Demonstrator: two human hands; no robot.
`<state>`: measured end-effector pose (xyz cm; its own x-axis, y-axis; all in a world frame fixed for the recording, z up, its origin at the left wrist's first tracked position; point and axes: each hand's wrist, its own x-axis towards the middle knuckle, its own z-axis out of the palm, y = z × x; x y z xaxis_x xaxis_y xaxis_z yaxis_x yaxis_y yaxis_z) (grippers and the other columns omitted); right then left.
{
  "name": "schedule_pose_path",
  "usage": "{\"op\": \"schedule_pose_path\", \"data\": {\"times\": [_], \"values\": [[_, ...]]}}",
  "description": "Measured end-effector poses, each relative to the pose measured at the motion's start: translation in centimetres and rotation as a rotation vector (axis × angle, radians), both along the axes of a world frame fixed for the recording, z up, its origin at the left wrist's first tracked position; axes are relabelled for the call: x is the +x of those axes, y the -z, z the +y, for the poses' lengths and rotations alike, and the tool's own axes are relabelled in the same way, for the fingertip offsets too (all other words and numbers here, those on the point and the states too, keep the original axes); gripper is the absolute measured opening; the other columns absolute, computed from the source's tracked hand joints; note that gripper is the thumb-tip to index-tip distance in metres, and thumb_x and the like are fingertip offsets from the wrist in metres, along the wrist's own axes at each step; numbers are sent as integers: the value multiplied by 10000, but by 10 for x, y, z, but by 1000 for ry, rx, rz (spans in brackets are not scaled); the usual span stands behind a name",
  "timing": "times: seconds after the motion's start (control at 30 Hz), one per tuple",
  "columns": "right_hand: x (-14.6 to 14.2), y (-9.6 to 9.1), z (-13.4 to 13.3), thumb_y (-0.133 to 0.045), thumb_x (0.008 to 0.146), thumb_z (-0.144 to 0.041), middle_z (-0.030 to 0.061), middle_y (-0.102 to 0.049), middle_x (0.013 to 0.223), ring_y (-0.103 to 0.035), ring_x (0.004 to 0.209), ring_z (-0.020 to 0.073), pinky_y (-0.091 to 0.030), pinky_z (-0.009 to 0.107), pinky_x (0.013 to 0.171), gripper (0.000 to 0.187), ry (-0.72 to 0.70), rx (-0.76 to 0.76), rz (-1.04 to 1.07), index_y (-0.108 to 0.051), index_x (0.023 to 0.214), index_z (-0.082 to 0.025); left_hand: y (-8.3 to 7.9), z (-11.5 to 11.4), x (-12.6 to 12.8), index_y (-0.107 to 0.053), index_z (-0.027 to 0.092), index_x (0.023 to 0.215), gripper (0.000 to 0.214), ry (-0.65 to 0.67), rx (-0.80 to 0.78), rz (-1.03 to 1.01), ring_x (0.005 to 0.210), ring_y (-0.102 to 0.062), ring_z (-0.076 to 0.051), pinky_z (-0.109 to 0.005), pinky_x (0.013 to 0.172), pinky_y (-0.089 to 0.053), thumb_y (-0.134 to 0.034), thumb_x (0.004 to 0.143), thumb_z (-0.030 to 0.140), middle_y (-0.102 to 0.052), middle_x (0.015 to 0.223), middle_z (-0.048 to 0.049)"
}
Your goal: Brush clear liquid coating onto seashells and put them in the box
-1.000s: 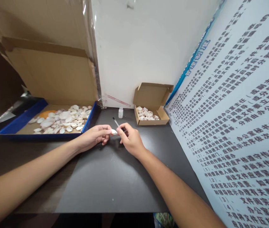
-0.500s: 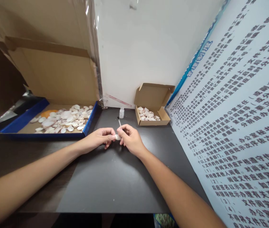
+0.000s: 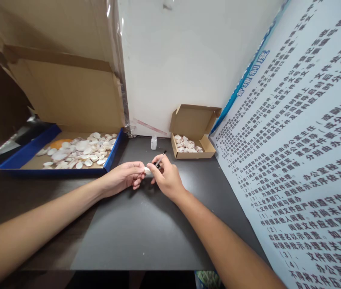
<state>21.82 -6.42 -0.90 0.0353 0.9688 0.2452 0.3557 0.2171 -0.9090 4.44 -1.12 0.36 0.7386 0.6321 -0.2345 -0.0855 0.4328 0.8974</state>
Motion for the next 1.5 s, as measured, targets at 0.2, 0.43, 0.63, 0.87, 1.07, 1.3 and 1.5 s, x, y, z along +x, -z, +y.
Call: {"op": "schedule_pose_path", "data": {"times": [0.2, 0.43, 0.63, 0.87, 1.07, 1.3, 1.5], "values": [[-1, -1, 0, -561, 912, -397, -34, -621, 685, -560, 493, 103, -408, 223, 513, 195, -116, -5, -99, -563, 963, -208, 3, -1, 0, -550, 135, 748, 195, 24, -16, -20, 528, -478, -60, -200, 504, -408, -665, 817, 277, -547, 693, 12], [0, -4, 0, -478, 965, -333, 23, -672, 873, -606, 778, 149, -438, 268, 748, 186, -150, 104, -251, -575, 1030, -188, 2, -2, 1, -566, 127, 777, 154, -12, -98, -79, 518, -437, -53, -192, 502, -384, -674, 806, 233, -527, 689, 8], [-1, -3, -1, -445, 977, -335, 47, -644, 981, -578, 808, 155, -429, 279, 751, 225, -134, 81, -295, -542, 1107, -179, 1, -4, 3, -565, 126, 731, 175, -67, -109, -127, 500, -315, -49, -172, 470, -322, -681, 814, 228, -336, 573, 68], [-1, -3, -1, -504, 943, -356, 25, -634, 873, -562, 726, 147, -415, 265, 671, 232, -89, 61, -286, -564, 1079, -178, 2, -3, 2, -585, 135, 737, 197, -98, -67, -140, 508, -312, -54, -176, 472, -313, -699, 801, 282, -362, 588, 58], [-1, -6, -3, -564, 912, -368, 7, -637, 824, -545, 672, 125, -404, 240, 628, 197, -41, 99, -277, -607, 973, -185, -2, -6, 1, -550, 144, 722, 214, -48, -82, -121, 525, -335, -61, -181, 484, -308, -684, 807, 287, -358, 597, 55], [0, -5, -1, -574, 908, -381, 14, -657, 808, -543, 652, 128, -400, 246, 622, 205, -22, 120, -306, -633, 943, -187, -3, 0, 3, -506, 170, 741, 214, -34, 20, 3, 498, -344, -67, -199, 485, -299, -615, 833, 329, -377, 612, 57], [1, -3, 1, -571, 893, -401, 16, -652, 791, -530, 617, 128, -409, 254, 609, 222, 7, 79, -232, -619, 899, -184, -27, -21, -19, -580, 195, 693, 202, 167, 504, 367, 551, -442, -115, -230, 503, -319, -640, 823, 337, -529, 629, 13]]}}
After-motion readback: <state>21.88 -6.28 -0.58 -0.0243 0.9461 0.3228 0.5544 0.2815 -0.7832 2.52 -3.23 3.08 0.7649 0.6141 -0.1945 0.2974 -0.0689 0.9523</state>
